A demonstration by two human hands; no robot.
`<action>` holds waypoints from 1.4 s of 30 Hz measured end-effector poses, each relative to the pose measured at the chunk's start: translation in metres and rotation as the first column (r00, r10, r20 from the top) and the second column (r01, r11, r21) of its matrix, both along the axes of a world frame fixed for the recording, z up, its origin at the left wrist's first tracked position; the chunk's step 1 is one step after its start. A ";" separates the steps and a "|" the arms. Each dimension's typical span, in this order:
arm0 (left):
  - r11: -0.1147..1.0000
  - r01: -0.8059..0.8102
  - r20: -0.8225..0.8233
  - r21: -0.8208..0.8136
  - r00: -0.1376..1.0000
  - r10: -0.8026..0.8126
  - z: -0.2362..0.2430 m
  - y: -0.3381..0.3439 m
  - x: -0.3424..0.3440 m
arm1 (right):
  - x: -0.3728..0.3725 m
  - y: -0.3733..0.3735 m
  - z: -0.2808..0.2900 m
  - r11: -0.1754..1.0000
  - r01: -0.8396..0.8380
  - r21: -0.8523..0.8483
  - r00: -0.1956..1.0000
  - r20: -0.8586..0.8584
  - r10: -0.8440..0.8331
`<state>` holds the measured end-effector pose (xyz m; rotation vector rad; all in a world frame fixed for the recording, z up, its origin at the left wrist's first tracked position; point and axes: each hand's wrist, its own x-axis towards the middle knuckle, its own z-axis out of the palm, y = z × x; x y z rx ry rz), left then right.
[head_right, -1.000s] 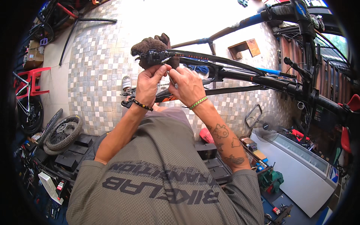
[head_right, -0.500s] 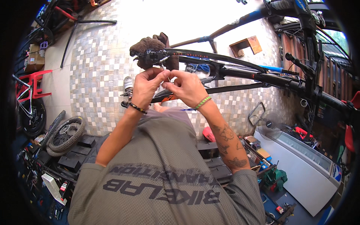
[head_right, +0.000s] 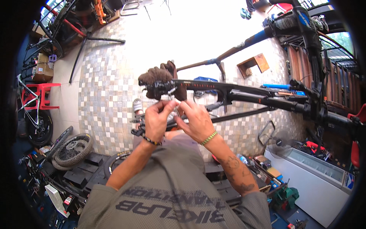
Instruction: The person works on a bicycle mounted on a repair stand, adjusting the rear derailleur and cable tension. They wipe the derailleur with a red cloth, then handle a small metal part and a cable, routing the cable through the derailleur and tightening it.
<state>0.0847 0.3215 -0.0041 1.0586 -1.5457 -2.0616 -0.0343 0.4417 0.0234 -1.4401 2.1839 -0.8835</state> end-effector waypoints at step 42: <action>0.989 0.078 0.079 0.127 0.993 -0.088 0.013 0.001 -0.001 | -0.056 -0.040 -0.032 0.931 -0.278 -0.238 0.782 -0.619 0.076</action>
